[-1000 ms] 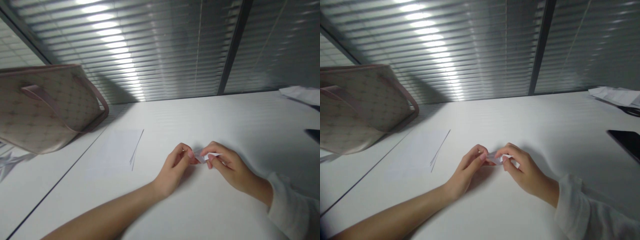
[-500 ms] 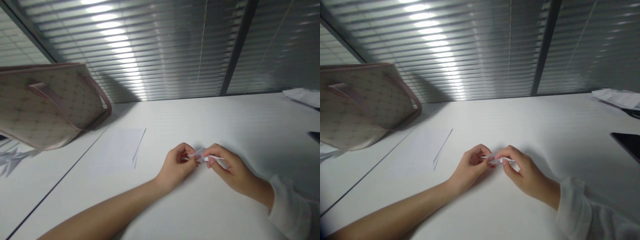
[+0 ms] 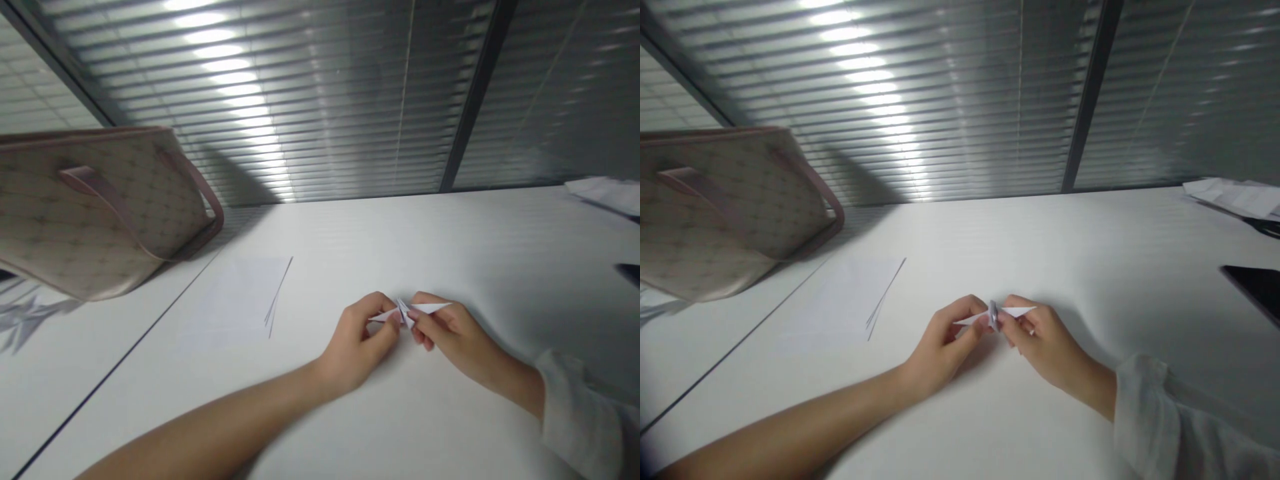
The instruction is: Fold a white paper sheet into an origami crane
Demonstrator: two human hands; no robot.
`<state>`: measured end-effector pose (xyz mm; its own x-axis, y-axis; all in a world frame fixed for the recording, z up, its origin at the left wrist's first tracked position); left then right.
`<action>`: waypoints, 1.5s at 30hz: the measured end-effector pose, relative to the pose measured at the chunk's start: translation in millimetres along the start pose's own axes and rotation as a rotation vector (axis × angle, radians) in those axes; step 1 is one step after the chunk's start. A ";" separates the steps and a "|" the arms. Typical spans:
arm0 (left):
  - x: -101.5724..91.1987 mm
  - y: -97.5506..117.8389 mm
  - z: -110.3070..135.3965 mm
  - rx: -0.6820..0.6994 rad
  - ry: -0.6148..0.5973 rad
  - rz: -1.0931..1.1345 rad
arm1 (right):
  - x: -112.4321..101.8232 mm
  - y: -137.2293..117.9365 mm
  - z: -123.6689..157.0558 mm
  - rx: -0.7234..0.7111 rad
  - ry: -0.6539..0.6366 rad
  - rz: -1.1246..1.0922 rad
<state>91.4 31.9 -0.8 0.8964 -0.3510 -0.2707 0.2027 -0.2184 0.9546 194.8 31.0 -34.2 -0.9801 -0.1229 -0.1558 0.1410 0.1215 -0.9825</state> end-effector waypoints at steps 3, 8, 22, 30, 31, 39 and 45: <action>-1.9 -8.4 -1.0 -0.073 0.039 0.151 | 0.2 -2.7 1.4 0.017 -0.002 0.004; -0.2 -16.4 -3.3 -0.148 0.062 0.320 | 5.1 -9.7 1.6 -0.012 -0.044 -0.058; -3.9 -21.5 -9.0 -0.159 0.071 0.348 | 4.2 -2.7 -2.8 0.091 -0.053 -0.222; -5.3 -24.4 -10.3 -0.159 0.073 0.371 | 2.2 -0.8 -4.0 0.091 -0.043 -0.223; -5.5 -24.5 -10.3 -0.161 0.076 0.377 | 2.4 -0.6 -4.0 0.095 -0.045 -0.227; -3.7 -25.3 -11.1 -0.173 0.076 0.456 | 3.4 3.5 -4.3 0.132 -0.043 -0.325; -1.7 -26.3 -12.1 -0.183 0.067 0.530 | 5.5 5.8 -4.1 0.155 -0.047 -0.459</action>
Point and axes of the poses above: each hand's wrist, its own z-axis away from the middle knuckle, its own x-axis out of the palm, y = z × x, the point moved 10 cm from there along -z, towards the middle knuckle, and after that the axes turned 5 degrees about y, right-handed, at the moved point
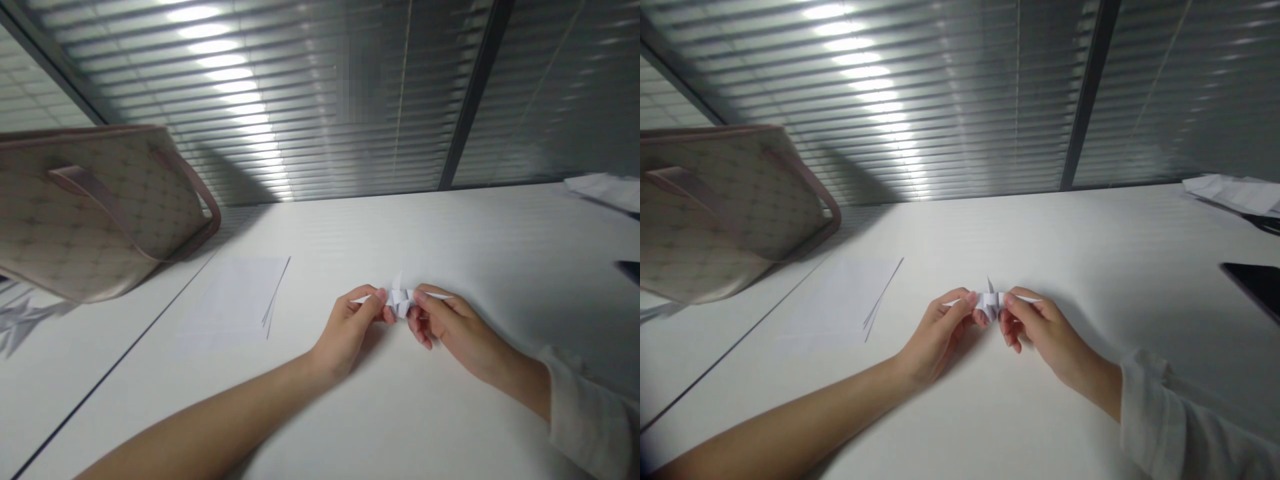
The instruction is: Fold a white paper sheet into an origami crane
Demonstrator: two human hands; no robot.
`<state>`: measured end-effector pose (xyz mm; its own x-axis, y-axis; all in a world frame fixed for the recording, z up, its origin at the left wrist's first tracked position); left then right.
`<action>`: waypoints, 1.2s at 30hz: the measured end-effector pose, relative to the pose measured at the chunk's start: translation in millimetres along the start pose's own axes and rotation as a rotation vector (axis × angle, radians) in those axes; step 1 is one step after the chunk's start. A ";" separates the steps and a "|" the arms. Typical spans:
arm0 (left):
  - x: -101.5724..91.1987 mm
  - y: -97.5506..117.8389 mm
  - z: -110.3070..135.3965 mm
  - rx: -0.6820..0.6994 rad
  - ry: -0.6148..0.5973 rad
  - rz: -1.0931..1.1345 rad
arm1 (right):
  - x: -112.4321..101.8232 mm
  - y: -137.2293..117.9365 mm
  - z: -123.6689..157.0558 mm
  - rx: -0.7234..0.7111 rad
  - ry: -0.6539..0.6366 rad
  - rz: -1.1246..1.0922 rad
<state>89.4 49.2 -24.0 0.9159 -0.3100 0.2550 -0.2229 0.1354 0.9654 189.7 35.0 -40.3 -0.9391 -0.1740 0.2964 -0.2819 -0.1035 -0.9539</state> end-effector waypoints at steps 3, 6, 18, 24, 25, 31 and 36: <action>1.2 0.1 -0.4 -0.008 -0.008 0.031 | 1.3 1.5 -0.1 0.011 -0.007 -0.057; 2.6 0.7 -0.4 -0.012 -0.016 0.055 | 2.3 1.6 -0.3 0.008 -0.015 -0.076; 2.2 2.3 0.7 -0.005 -0.014 0.079 | 2.5 1.6 -1.1 0.014 -0.018 -0.049; 7.1 0.9 0.1 -0.026 -0.082 0.098 | 7.2 2.5 -1.8 0.042 -0.089 -0.056; 7.5 0.5 -0.2 -0.031 -0.086 0.101 | 7.7 2.3 -2.0 0.040 -0.095 -0.067; 9.9 0.7 -1.8 -0.041 -0.099 0.128 | 4.9 -2.6 -2.8 -0.025 -0.067 -0.044; 11.3 1.2 -1.9 -0.054 -0.096 0.137 | -0.3 -2.4 -3.7 -0.062 -0.039 0.042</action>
Point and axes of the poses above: each hand's wrist, its own z-axis away from the middle knuckle, its own x-axis out of the palm, y = z × x, the point moved 10 cm from there along -z, towards the middle knuckle, and after that the axes turned 5 degrees about y, right-handed, at the moved point
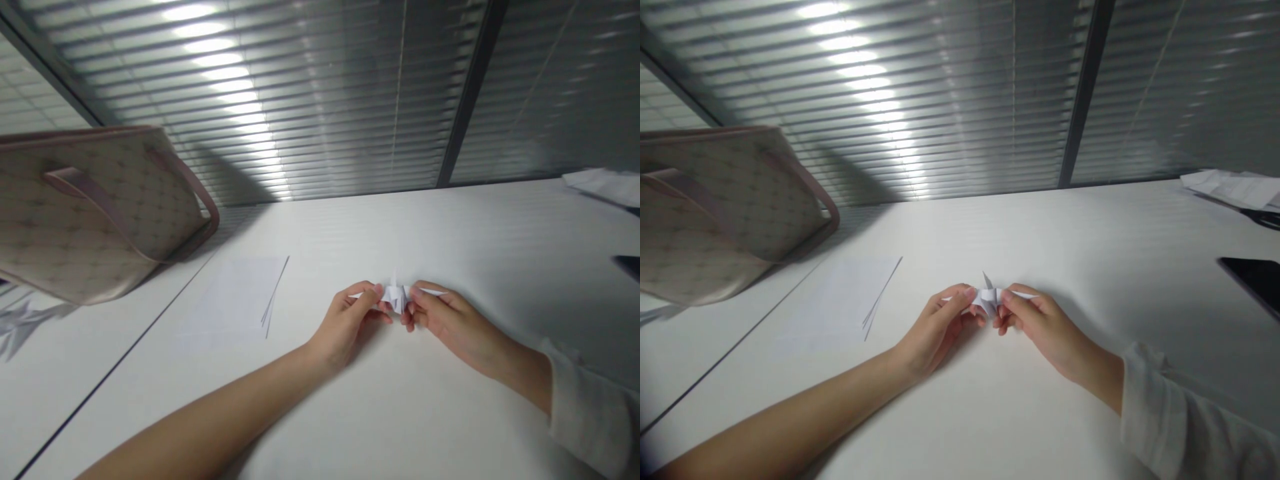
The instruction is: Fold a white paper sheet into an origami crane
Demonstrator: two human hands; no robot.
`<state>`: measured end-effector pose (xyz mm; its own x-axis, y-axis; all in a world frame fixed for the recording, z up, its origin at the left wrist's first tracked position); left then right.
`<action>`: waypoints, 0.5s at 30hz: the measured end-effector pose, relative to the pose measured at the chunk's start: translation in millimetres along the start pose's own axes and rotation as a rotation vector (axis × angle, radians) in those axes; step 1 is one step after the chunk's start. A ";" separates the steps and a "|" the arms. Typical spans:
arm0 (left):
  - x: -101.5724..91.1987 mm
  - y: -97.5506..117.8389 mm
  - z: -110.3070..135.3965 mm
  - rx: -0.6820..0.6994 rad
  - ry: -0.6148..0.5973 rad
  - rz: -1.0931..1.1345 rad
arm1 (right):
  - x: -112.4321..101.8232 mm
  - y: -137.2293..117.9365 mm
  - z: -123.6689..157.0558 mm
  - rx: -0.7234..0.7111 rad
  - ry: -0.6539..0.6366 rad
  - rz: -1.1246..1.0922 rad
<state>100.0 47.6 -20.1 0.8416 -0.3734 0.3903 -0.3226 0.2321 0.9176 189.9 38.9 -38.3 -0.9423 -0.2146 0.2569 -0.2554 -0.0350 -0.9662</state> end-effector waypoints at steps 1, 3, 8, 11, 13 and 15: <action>0.0 -0.1 -0.1 -0.006 0.000 0.002 | -1.7 0.2 -0.3 -0.005 0.007 0.026; -0.9 -0.5 -0.3 -0.020 0.005 0.003 | -5.3 -0.2 -1.0 -0.015 0.020 0.085; -5.9 -2.1 -0.2 -0.054 0.029 -0.008 | -9.9 -5.1 -1.5 -0.039 0.035 0.205; -6.2 -2.7 -0.1 -0.062 0.027 -0.011 | -9.7 -6.1 -1.6 -0.042 0.036 0.235; -6.2 -3.2 -0.7 -0.065 0.024 -0.010 | -9.2 -5.5 -1.9 -0.045 0.034 0.239; -6.4 -3.8 -1.6 -0.067 0.021 -0.007 | -8.9 -4.3 -2.1 -0.048 0.033 0.237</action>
Point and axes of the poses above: each hand's wrist, its own z-axis away from the middle knuckle, its own x-axis out of the palm, y = z × x, the point moved 10 cm from there along -z, towards the middle knuckle, and after that the axes turned 5 degrees about y, right-handed, at the moved point
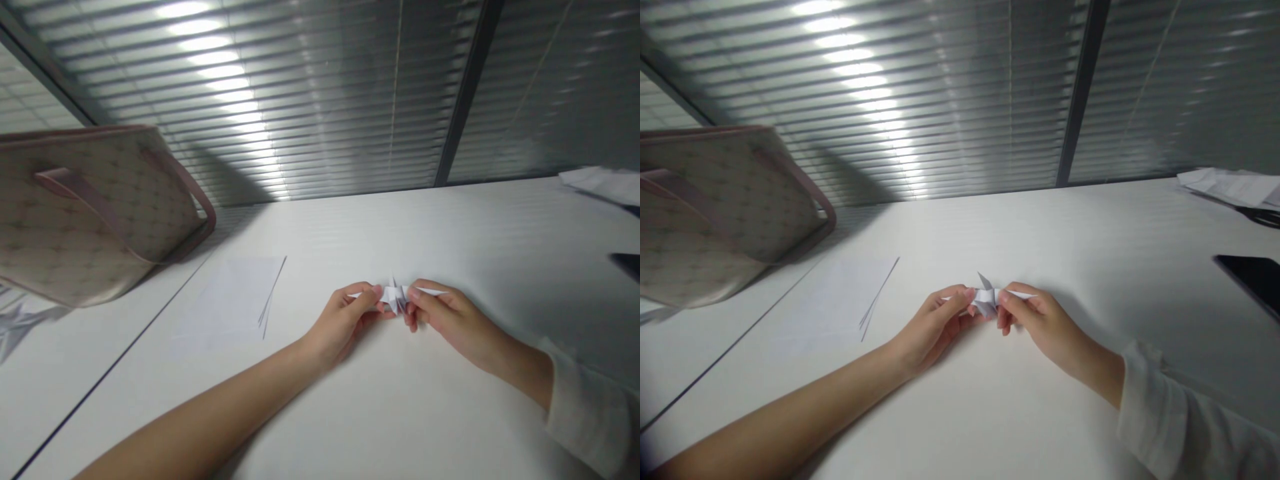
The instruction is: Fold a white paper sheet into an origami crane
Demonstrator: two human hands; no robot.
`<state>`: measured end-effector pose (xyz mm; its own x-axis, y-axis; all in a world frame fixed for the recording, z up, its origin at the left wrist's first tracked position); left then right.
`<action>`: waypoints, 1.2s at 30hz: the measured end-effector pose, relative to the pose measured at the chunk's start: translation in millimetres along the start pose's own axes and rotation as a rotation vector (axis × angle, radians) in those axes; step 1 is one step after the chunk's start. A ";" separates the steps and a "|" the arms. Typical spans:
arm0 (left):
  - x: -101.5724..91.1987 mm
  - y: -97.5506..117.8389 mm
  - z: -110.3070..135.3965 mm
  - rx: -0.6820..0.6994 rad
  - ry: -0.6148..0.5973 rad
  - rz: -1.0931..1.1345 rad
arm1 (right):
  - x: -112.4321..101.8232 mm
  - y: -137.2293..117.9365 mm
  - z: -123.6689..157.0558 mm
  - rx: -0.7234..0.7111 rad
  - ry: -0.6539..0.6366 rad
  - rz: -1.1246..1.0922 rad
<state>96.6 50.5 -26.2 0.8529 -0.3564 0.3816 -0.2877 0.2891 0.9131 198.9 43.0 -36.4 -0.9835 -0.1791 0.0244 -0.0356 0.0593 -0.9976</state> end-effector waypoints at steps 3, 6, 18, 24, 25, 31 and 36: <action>-0.6 -0.3 -1.0 0.001 0.003 0.002 | 0.1 0.4 0.5 -0.005 0.004 0.012; -0.9 -0.9 -0.6 -0.014 0.009 -0.004 | -1.0 -3.5 2.1 -0.021 0.017 0.059; -0.4 -5.5 -1.7 -0.132 -0.034 -0.055 | 9.4 -20.8 8.6 -0.149 -0.035 0.179; 9.2 -4.6 0.1 -0.123 -0.095 -0.028 | 9.7 -16.7 7.4 -0.130 -0.028 0.137; 7.8 -4.3 -0.1 -0.120 -0.072 -0.012 | 8.9 -16.6 7.0 -0.127 -0.013 0.132; 0.5 -5.7 -1.8 -0.104 0.017 0.049 | 6.2 -15.7 5.7 -0.115 0.052 0.122; -4.2 -9.0 -2.4 -0.120 0.055 0.054 | 5.7 -14.8 6.2 -0.113 0.068 0.111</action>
<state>96.7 51.6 -36.3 0.8611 -0.2888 0.4185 -0.2827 0.4123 0.8661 194.9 35.0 -21.9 -0.9921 -0.0990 -0.0774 0.0580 0.1854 -0.9810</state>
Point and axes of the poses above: each hand's wrist, its own z-axis away from the middle knuckle, its own x-axis out of the palm, y = z × x, the point moved 10 cm from there along -z, towards the middle knuckle, and after that the axes turned 5 degrees about y, right-handed, at the moved point
